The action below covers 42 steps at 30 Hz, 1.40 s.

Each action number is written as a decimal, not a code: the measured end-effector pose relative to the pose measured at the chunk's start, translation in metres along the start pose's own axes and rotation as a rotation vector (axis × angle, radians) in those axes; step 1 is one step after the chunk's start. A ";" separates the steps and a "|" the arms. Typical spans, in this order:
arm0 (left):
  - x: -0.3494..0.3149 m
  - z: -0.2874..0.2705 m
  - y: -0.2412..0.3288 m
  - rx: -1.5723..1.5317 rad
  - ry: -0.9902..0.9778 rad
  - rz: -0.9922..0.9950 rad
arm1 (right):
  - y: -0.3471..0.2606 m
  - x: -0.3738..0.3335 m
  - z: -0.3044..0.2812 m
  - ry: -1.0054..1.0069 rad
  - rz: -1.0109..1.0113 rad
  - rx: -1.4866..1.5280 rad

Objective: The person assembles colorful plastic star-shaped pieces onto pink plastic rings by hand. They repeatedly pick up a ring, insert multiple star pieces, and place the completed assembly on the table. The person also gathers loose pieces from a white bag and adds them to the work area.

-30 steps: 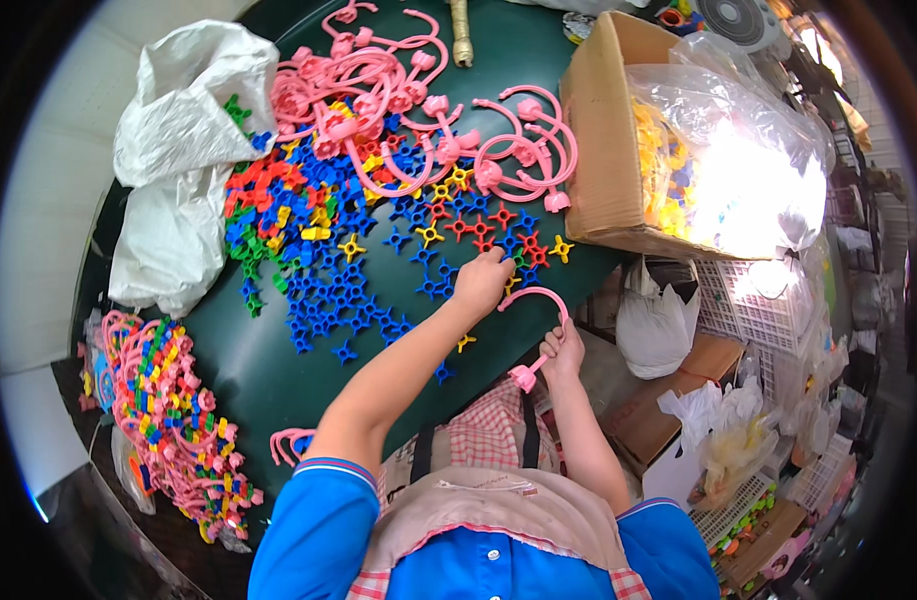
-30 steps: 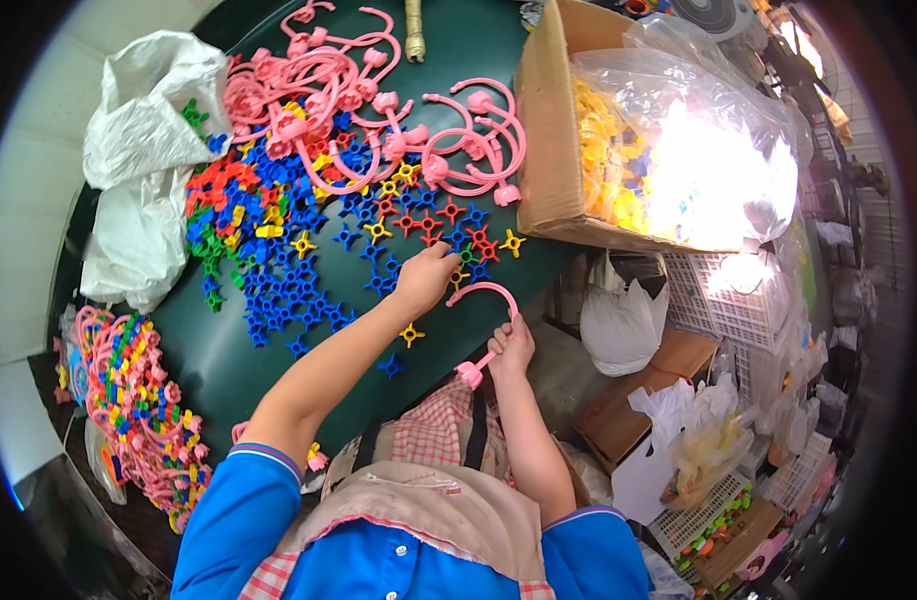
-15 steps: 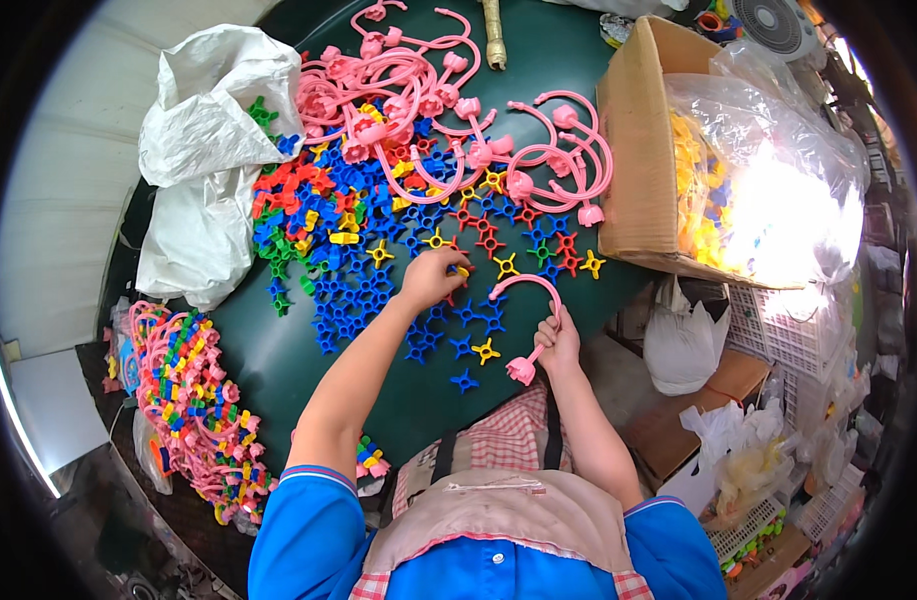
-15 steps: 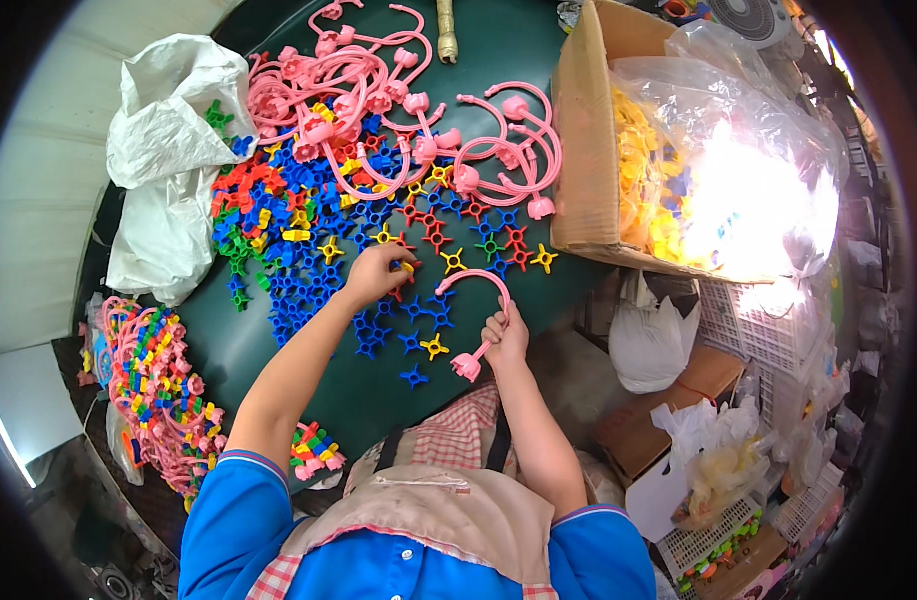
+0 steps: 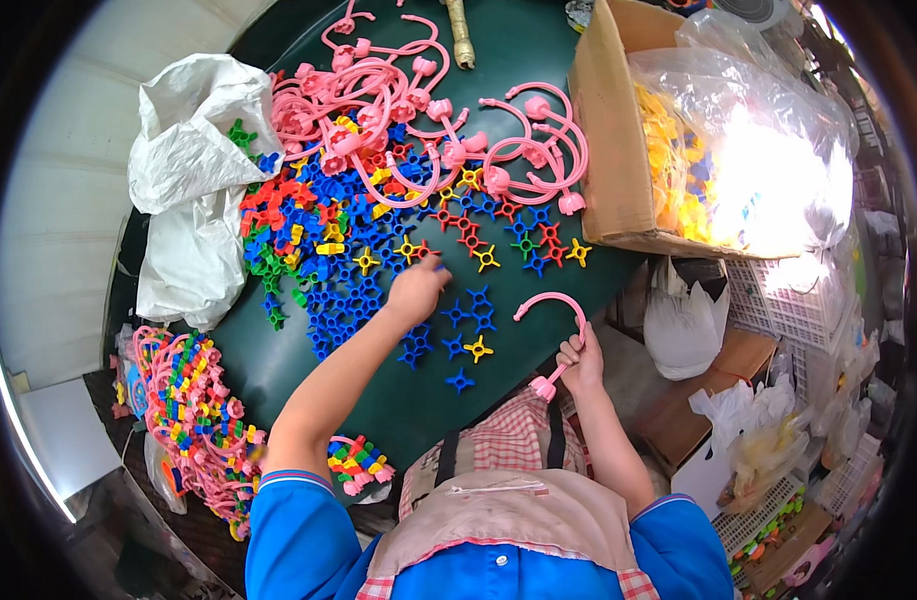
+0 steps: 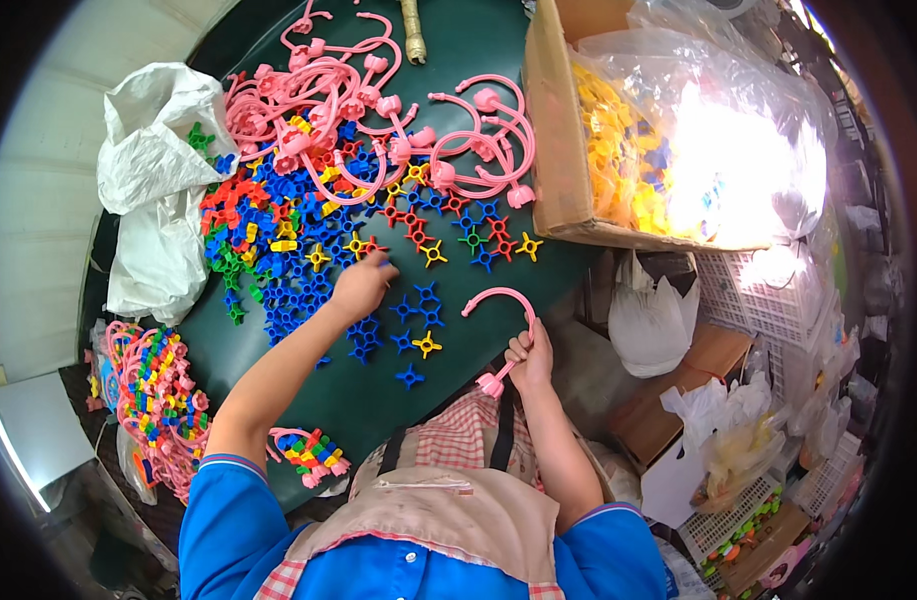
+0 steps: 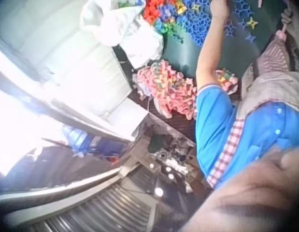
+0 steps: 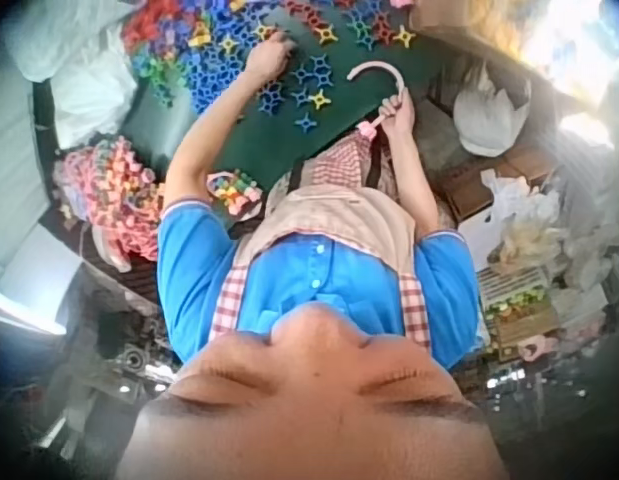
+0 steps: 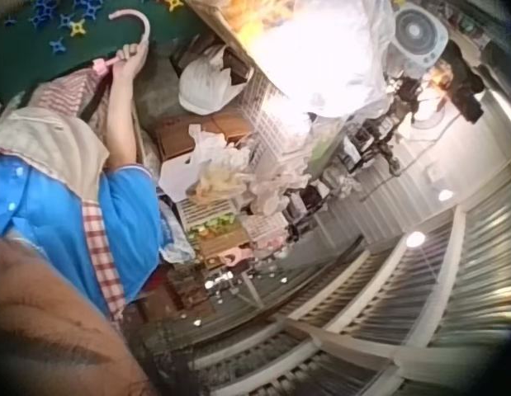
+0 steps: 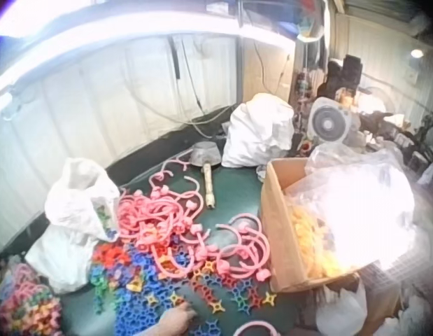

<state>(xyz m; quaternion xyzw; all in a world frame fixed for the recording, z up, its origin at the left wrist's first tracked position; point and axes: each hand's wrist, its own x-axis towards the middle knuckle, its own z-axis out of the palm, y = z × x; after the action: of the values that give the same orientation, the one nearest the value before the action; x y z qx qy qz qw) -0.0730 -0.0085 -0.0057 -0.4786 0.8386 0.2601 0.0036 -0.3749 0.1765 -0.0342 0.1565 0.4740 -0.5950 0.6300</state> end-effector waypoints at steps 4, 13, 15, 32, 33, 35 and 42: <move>0.025 -0.006 0.025 -0.199 0.212 -0.018 | 0.006 -0.002 -0.003 -0.019 -0.012 0.063; 0.091 0.023 0.102 -0.088 0.293 0.224 | 0.013 -0.012 -0.010 -0.003 -0.031 0.114; 0.097 0.040 0.110 -0.002 0.183 0.124 | 0.012 -0.012 -0.006 0.023 -0.031 0.104; 0.039 0.008 0.079 -0.292 0.344 -0.159 | -0.001 -0.012 0.021 -0.009 0.012 0.029; 0.030 0.001 0.069 -0.198 0.296 -0.204 | -0.004 -0.011 0.021 -0.020 0.008 0.017; 0.017 0.018 0.040 -0.044 0.311 -0.189 | -0.003 -0.010 0.031 -0.024 0.006 -0.021; 0.036 0.014 0.022 -0.025 0.158 -0.209 | 0.004 -0.017 0.095 -0.109 -0.072 -0.166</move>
<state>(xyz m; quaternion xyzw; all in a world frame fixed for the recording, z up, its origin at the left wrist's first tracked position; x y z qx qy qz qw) -0.1135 -0.0221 -0.0169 -0.5822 0.7787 0.2303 -0.0414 -0.3289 0.1154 0.0258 0.0540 0.4921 -0.5835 0.6438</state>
